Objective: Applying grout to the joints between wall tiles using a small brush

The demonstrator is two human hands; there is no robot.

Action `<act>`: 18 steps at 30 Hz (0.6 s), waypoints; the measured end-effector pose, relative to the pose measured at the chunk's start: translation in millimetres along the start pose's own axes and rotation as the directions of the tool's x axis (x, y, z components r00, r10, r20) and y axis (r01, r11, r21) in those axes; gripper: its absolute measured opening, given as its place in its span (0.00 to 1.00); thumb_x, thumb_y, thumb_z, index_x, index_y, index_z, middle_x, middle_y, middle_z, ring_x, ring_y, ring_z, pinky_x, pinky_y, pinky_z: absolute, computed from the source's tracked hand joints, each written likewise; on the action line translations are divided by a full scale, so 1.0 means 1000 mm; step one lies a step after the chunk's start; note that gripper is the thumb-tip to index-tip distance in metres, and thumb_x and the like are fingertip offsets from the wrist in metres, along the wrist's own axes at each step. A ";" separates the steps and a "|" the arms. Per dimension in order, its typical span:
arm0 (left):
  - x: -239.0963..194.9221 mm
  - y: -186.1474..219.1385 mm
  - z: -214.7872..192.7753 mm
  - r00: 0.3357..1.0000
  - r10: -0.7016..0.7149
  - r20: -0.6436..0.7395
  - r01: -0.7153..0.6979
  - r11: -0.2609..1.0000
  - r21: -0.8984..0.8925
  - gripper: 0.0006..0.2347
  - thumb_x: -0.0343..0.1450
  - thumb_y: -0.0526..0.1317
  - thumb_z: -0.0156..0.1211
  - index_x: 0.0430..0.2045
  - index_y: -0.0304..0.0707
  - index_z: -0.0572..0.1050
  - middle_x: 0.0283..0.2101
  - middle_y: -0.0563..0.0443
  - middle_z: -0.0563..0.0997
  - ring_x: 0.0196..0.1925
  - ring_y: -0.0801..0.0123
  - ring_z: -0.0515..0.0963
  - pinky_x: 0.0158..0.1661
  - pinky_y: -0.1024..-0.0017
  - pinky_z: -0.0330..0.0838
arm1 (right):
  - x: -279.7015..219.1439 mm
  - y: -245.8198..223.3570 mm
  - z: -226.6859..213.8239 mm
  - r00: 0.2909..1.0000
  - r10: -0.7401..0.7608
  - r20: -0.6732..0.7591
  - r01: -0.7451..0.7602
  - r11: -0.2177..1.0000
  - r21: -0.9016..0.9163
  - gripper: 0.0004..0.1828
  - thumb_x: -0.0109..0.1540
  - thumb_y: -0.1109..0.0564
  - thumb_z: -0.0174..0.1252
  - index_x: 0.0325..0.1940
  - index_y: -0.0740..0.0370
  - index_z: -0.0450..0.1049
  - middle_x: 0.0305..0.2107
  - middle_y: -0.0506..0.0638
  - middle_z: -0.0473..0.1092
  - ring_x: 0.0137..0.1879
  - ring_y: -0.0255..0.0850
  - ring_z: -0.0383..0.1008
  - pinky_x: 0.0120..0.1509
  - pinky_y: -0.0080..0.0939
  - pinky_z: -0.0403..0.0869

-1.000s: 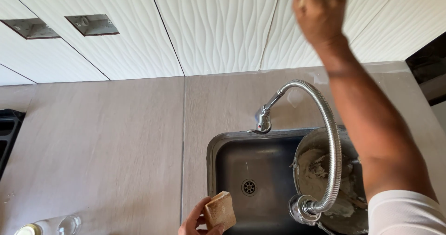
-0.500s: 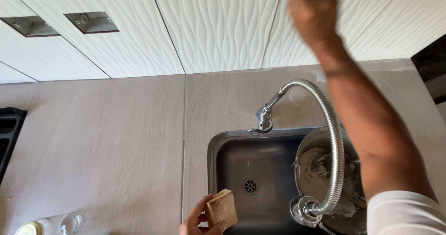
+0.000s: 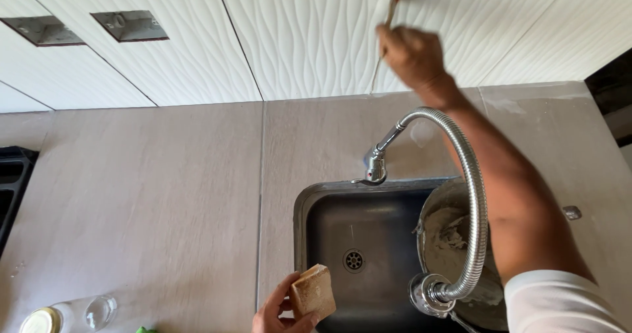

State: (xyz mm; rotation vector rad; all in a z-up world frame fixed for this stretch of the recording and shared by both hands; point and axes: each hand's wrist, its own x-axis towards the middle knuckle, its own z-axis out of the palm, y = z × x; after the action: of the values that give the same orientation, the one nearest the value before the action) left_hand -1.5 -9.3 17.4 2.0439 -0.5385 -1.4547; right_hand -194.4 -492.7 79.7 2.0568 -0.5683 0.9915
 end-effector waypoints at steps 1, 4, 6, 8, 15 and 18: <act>0.000 -0.004 0.002 1.000 0.001 -0.004 -0.001 1.000 -0.002 0.35 0.52 0.37 0.77 0.59 0.62 0.78 0.44 0.52 0.90 0.42 0.70 0.91 0.40 0.78 0.88 | -0.002 -0.003 -0.003 1.000 -0.001 -0.004 0.001 1.000 0.002 0.16 0.50 0.67 0.57 0.36 0.48 0.73 0.18 0.35 0.65 0.22 0.30 0.66 0.22 0.34 0.64; 0.005 -0.017 0.006 0.997 0.023 -0.071 -0.022 1.000 0.010 0.35 0.51 0.36 0.79 0.56 0.62 0.79 0.44 0.53 0.90 0.40 0.71 0.92 0.38 0.80 0.89 | -0.011 -0.002 -0.014 0.998 -0.055 0.043 0.053 0.997 0.052 0.14 0.51 0.71 0.57 0.32 0.53 0.69 0.15 0.39 0.59 0.20 0.29 0.60 0.20 0.32 0.58; 0.008 -0.025 0.008 0.989 0.049 -0.143 -0.057 0.997 -0.057 0.34 0.49 0.35 0.79 0.54 0.60 0.82 0.42 0.51 0.90 0.37 0.67 0.91 0.34 0.77 0.89 | -0.013 0.013 -0.025 0.997 -0.048 -0.053 0.056 0.986 0.157 0.13 0.65 0.69 0.66 0.52 0.62 0.78 0.25 0.44 0.72 0.28 0.37 0.70 0.29 0.39 0.71; 0.004 -0.015 0.003 0.995 0.004 -0.099 -0.008 0.999 -0.038 0.35 0.51 0.35 0.77 0.56 0.61 0.80 0.45 0.51 0.90 0.40 0.67 0.91 0.37 0.77 0.89 | -0.001 0.027 -0.028 0.997 -0.007 -0.082 0.009 1.000 0.024 0.13 0.62 0.70 0.64 0.45 0.56 0.77 0.22 0.42 0.67 0.25 0.34 0.65 0.28 0.35 0.66; -0.001 -0.005 0.009 0.995 -0.004 -0.098 0.004 1.000 -0.001 0.34 0.51 0.35 0.77 0.56 0.62 0.80 0.45 0.52 0.90 0.42 0.70 0.91 0.39 0.79 0.89 | -0.015 -0.013 0.006 0.993 -0.070 0.095 0.053 0.984 0.171 0.10 0.63 0.68 0.63 0.45 0.57 0.77 0.19 0.39 0.68 0.22 0.31 0.67 0.21 0.33 0.70; 0.010 -0.015 0.007 0.998 0.005 -0.059 -0.004 1.000 0.010 0.36 0.51 0.37 0.79 0.57 0.62 0.78 0.48 0.55 0.89 0.46 0.71 0.91 0.41 0.79 0.90 | -0.021 -0.008 -0.012 0.997 -0.072 0.007 0.069 0.972 0.225 0.16 0.61 0.70 0.64 0.53 0.62 0.76 0.23 0.43 0.69 0.27 0.37 0.69 0.26 0.41 0.69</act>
State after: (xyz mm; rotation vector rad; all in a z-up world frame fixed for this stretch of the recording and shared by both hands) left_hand -5.0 -5.7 -1.7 2.0847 -0.5264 -1.3868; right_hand -207.6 -477.3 64.3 2.2689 -0.4024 1.0382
